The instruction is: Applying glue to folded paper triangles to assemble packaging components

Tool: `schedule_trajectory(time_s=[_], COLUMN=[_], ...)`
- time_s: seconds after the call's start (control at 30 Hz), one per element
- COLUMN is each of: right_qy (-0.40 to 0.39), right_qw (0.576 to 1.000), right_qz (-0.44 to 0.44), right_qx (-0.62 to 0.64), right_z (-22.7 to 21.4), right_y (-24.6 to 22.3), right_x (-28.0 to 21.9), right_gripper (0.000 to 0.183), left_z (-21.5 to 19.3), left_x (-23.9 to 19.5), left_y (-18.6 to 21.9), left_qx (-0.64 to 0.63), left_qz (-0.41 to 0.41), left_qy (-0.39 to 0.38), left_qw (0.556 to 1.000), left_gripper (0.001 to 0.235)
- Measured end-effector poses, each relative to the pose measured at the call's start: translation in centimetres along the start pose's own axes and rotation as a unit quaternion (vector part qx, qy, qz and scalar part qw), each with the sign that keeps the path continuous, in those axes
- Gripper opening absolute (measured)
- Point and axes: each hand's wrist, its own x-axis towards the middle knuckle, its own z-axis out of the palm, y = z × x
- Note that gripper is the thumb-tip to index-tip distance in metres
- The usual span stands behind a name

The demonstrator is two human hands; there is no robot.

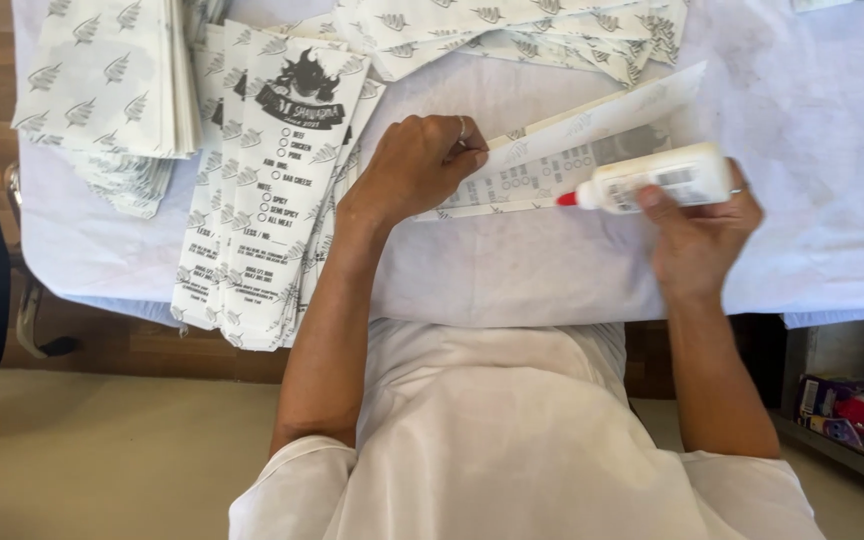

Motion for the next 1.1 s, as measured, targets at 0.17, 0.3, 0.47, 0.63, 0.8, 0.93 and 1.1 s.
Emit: schedule_trajectory(time_s=[0.17,0.3,0.47,0.63,0.8,0.93,1.1], right_qy=[-0.095,-0.13,-0.169,-0.089,-0.021,-0.118,-0.113], right_qw=[0.995,0.991,0.985,0.995,0.995,0.852,0.708], right_qz=[0.009,-0.02,0.009,0.044,-0.057,-0.14,-0.329], right_qx=[-0.032,-0.015,-0.045,-0.01,-0.08,-0.491,-0.614], right_z=[6.3,9.4,12.0,7.8,-3.3,-9.6,-5.1], right_y=[-0.7,-0.6,-1.4,-0.5,-2.2,-3.3,-2.2], right_x=[-1.9,-3.0,-3.9,-2.3,3.5,5.6,4.5], right_gripper=[0.034,0.039,0.037,0.024,0.026,0.03,0.027], left_z=[-0.5,-0.7,-1.4,-0.3,2.9,5.0,5.5], left_x=[0.5,0.5,0.5,-0.6,-4.2,-5.8,-6.2], left_y=[-0.1,-0.4,-0.7,-1.4,-1.3,-1.3,-1.4], left_qx=[-0.043,-0.068,-0.077,-0.071,-0.034,0.011,0.023], left_qz=[-0.035,-0.039,-0.04,0.03,0.12,0.17,0.202], left_qy=[-0.039,-0.02,-0.054,-0.038,0.037,0.032,0.078], left_qw=[0.998,0.997,0.995,0.996,0.991,0.985,0.976], left_gripper=[0.018,0.015,0.017,0.024,0.03,0.033,0.025])
